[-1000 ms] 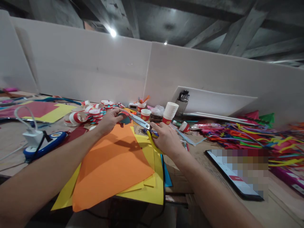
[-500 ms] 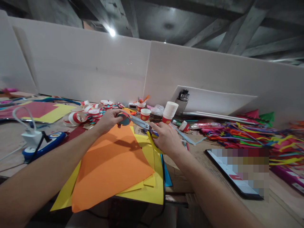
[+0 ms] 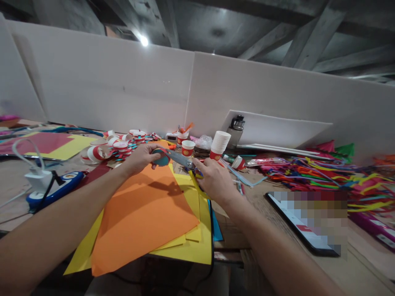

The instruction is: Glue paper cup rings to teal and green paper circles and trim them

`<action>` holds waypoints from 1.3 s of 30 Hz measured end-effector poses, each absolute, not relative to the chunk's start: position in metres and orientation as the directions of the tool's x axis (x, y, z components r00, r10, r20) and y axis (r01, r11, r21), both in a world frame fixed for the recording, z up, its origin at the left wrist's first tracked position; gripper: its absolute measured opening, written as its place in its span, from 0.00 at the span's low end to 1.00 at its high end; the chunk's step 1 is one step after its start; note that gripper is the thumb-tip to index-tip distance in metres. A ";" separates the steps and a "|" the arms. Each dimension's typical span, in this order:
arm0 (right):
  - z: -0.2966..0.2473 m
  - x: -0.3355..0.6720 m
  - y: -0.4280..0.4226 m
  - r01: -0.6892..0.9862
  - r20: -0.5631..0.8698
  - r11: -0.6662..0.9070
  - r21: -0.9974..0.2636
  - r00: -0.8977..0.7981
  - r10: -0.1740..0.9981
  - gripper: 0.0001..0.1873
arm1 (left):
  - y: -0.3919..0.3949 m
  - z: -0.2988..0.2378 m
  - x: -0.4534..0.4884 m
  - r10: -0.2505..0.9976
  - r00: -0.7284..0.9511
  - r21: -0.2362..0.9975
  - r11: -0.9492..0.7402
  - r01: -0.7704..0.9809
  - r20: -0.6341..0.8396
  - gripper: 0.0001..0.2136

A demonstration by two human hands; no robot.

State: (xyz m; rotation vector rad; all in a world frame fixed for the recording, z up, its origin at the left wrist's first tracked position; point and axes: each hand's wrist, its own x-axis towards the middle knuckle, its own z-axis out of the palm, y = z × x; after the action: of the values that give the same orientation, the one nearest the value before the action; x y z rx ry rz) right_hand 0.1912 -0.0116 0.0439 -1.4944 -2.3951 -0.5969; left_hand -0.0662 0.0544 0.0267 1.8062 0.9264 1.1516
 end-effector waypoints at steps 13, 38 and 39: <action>0.045 0.188 -0.013 0.891 0.390 0.410 0.194 -0.453 0.801 0.25 | 0.059 0.020 -0.065 0.891 0.375 0.957 -0.287 0.030 0.256 0.13; 0.042 0.189 -0.007 0.887 0.325 0.412 0.207 -0.459 0.827 0.21 | 0.058 0.015 -0.060 0.918 0.367 0.978 -0.192 0.078 0.151 0.15; 0.042 0.189 -0.007 0.888 0.330 0.412 0.204 -0.458 0.825 0.20 | 0.058 0.015 -0.061 0.919 0.367 0.979 -0.185 0.082 0.143 0.16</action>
State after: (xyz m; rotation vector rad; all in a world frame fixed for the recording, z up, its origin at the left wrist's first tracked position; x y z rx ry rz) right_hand 0.1893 -0.0067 0.0416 -1.5253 -2.4855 -0.5259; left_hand -0.0607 0.0583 0.0146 1.5679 0.9259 0.9888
